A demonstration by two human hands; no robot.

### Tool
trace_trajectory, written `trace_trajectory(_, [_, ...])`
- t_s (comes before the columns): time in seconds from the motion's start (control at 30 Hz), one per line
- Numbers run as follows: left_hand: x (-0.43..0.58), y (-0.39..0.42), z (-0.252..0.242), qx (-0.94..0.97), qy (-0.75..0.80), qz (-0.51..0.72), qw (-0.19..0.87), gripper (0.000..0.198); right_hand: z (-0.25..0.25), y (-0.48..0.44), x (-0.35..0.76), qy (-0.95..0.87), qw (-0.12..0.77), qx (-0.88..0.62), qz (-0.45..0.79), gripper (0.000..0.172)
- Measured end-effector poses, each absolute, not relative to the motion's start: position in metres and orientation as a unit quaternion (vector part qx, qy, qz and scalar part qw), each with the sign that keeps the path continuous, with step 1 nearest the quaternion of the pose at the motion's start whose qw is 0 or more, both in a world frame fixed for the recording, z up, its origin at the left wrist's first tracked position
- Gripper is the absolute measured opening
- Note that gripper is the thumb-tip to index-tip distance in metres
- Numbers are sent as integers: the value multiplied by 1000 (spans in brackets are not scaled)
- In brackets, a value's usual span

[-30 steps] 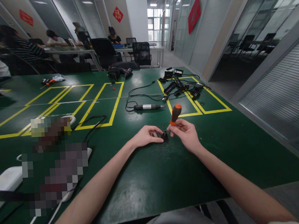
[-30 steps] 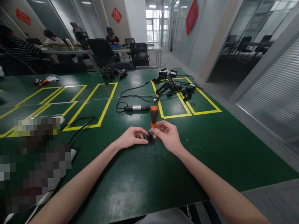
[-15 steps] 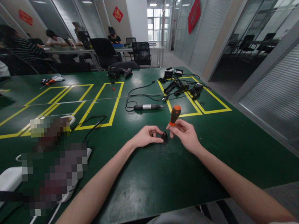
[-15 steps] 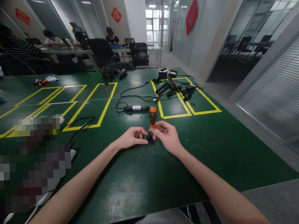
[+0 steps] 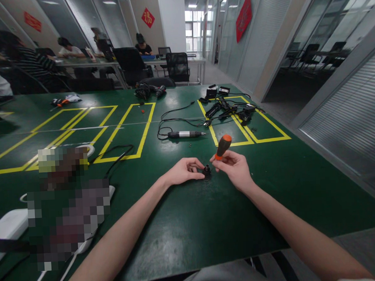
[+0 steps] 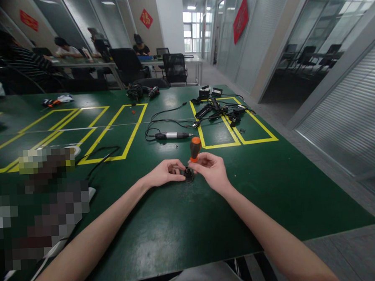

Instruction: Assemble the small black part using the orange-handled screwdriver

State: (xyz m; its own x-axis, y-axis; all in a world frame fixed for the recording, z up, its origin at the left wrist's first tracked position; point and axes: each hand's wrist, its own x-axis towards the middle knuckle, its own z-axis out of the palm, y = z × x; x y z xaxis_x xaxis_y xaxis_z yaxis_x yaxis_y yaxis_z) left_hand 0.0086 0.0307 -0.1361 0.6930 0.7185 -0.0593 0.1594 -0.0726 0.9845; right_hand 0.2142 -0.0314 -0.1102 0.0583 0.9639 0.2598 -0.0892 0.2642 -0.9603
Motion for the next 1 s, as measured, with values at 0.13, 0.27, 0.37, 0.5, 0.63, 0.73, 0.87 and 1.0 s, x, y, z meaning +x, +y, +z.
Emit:
trace_trajectory(0.13, [8,31,-135,700,311,229,600,41,-110,-31,215,-543,586,-405,444,25])
trace_trajectory(0.27, [8,31,-134,706,298,228,601,48,-110,-33,214,-540,583,-385,469,27])
trace_trajectory(0.37, [8,31,-134,710,299,226,596,50,-111,-34,214,-528,591,-389,469,35])
trace_trajectory(0.5, [9,30,-134,715,309,226,585,49,-112,-32,216,-530,585,-420,447,28])
trace_trajectory(0.63, [9,30,-134,718,307,226,583,56,-111,-30,217,-556,586,-404,429,21])
trace_trajectory(0.73, [10,30,-134,718,308,226,582,55,-109,-31,216,-558,583,-386,448,21])
trace_trajectory(0.87, [11,30,-135,717,319,231,575,50,-111,-32,216,-526,600,-387,462,33])
trace_trajectory(1.0, [11,29,-135,717,326,235,569,48,-113,-31,216,-522,594,-429,437,34])
